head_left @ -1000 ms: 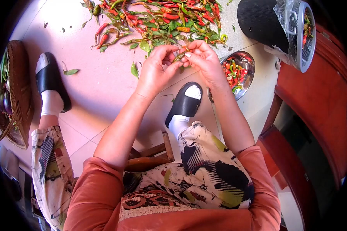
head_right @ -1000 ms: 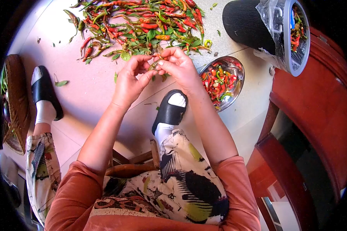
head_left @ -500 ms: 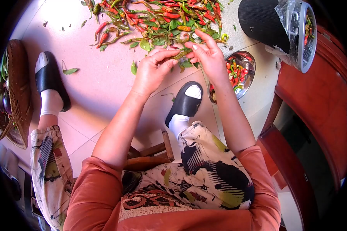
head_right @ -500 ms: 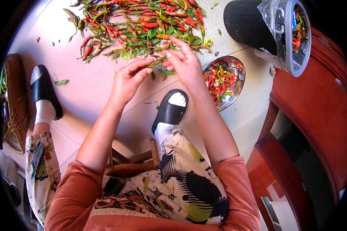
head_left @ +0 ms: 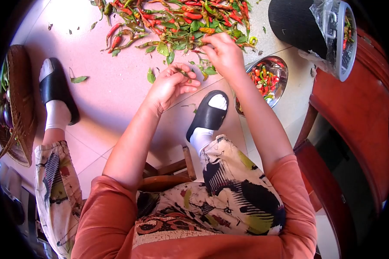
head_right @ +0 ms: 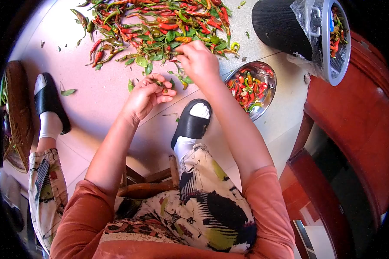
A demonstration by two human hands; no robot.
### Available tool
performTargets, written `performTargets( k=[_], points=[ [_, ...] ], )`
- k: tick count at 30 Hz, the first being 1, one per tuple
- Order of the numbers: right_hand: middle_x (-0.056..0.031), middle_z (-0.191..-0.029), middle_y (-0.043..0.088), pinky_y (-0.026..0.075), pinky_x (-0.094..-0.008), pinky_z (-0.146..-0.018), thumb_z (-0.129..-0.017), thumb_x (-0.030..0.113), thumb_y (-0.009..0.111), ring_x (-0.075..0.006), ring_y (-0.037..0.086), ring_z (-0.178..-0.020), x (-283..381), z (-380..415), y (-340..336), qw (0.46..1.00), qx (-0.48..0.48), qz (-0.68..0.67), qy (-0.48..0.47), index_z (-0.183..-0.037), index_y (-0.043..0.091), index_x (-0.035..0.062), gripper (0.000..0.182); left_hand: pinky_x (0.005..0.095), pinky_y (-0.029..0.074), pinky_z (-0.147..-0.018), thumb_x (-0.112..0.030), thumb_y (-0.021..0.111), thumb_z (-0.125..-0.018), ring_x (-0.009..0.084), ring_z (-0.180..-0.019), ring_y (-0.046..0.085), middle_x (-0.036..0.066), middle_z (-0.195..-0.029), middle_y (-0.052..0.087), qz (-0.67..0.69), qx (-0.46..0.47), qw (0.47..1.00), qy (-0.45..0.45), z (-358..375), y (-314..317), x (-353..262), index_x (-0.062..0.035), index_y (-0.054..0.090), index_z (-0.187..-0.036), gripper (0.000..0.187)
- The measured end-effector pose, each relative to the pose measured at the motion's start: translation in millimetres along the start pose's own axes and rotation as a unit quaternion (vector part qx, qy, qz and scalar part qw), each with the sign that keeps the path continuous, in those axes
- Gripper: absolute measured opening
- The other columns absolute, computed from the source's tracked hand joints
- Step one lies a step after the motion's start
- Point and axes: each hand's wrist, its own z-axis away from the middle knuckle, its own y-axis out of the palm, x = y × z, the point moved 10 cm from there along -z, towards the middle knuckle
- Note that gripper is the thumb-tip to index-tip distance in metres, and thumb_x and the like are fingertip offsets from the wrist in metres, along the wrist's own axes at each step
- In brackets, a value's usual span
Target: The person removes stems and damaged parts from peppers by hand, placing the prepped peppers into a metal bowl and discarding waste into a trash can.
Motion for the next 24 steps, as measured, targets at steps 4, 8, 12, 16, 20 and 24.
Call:
performTargets(
  k=[4,8,12,16,20,24],
  points=[
    [-0.0068,-0.089,0.057,0.048,-0.0344,-0.066,-0.072,0.022,0.067,-0.0247,0.058,-0.076,1.9,-8.4,18.4,0.994,0.038,0.100,-0.002,-0.090,0.064,0.0140,0.019,0.0310,0.050,-0.074,-0.015,0.048,-0.090,0.0207,-0.079,0.061,0.009,-0.084,0.061,-0.022,-0.020,0.999,0.020,-2.2,-5.3,-2.1,-0.0041,0.054,-0.086,0.013],
    [-0.0011,-0.083,0.056,0.046,-0.0234,-0.063,-0.080,0.012,0.064,-0.0114,0.056,-0.072,-15.5,2.1,-2.2,0.971,0.012,-0.213,0.109,-0.096,0.062,0.0046,0.018,0.0248,0.046,-0.066,-0.027,0.050,-0.091,0.0141,-0.070,0.057,0.004,-0.069,0.061,-0.138,-0.061,0.988,0.014,-1.0,0.3,-11.2,-0.0056,0.060,-0.086,0.024],
    [-0.0015,-0.083,0.056,0.042,-0.0191,-0.063,-0.085,0.004,0.057,-0.0071,0.053,-0.070,-16.2,34.8,-5.9,0.815,0.016,-0.518,0.259,-0.106,0.056,0.0000,0.021,0.0211,0.044,-0.059,-0.026,0.049,-0.091,0.0092,-0.062,0.053,0.003,-0.072,0.061,-0.135,-0.062,0.989,0.026,2.3,19.5,-18.7,-0.0036,0.060,-0.100,0.026],
    [-0.0016,-0.080,0.057,0.042,-0.0199,-0.063,-0.083,0.004,0.058,-0.0074,0.053,-0.069,-3.3,47.5,-12.5,0.827,0.006,-0.500,0.259,-0.107,0.056,0.0007,0.023,0.0190,0.039,-0.052,-0.025,0.052,-0.090,0.0074,-0.055,0.049,0.003,-0.075,0.061,-0.047,-0.061,0.994,0.076,1.4,31.8,-29.3,-0.0044,0.061,-0.101,0.025],
    [-0.0053,-0.082,0.059,0.045,-0.0200,-0.059,-0.082,0.003,0.058,-0.0082,0.053,-0.062,11.7,30.9,-182.0,0.911,-0.303,-0.274,0.059,-0.101,0.058,-0.0003,0.019,0.0196,0.039,-0.049,-0.026,0.051,-0.090,0.0069,-0.049,0.047,0.002,-0.071,0.060,-0.052,-0.048,0.995,0.073,-2.0,23.7,-26.0,-0.0045,0.060,-0.100,0.025],
    [-0.0117,-0.091,0.061,0.045,-0.0209,-0.058,-0.085,0.008,0.058,-0.0121,0.057,-0.064,1.3,33.2,-296.2,0.869,-0.472,-0.139,0.049,-0.109,0.053,-0.0038,0.026,0.0211,0.038,-0.047,-0.028,0.048,-0.091,0.0084,-0.046,0.045,0.000,-0.063,0.056,-0.097,-0.133,0.986,-0.007,0.9,-3.0,3.1,-0.0045,0.060,-0.096,0.027]
  ],
)
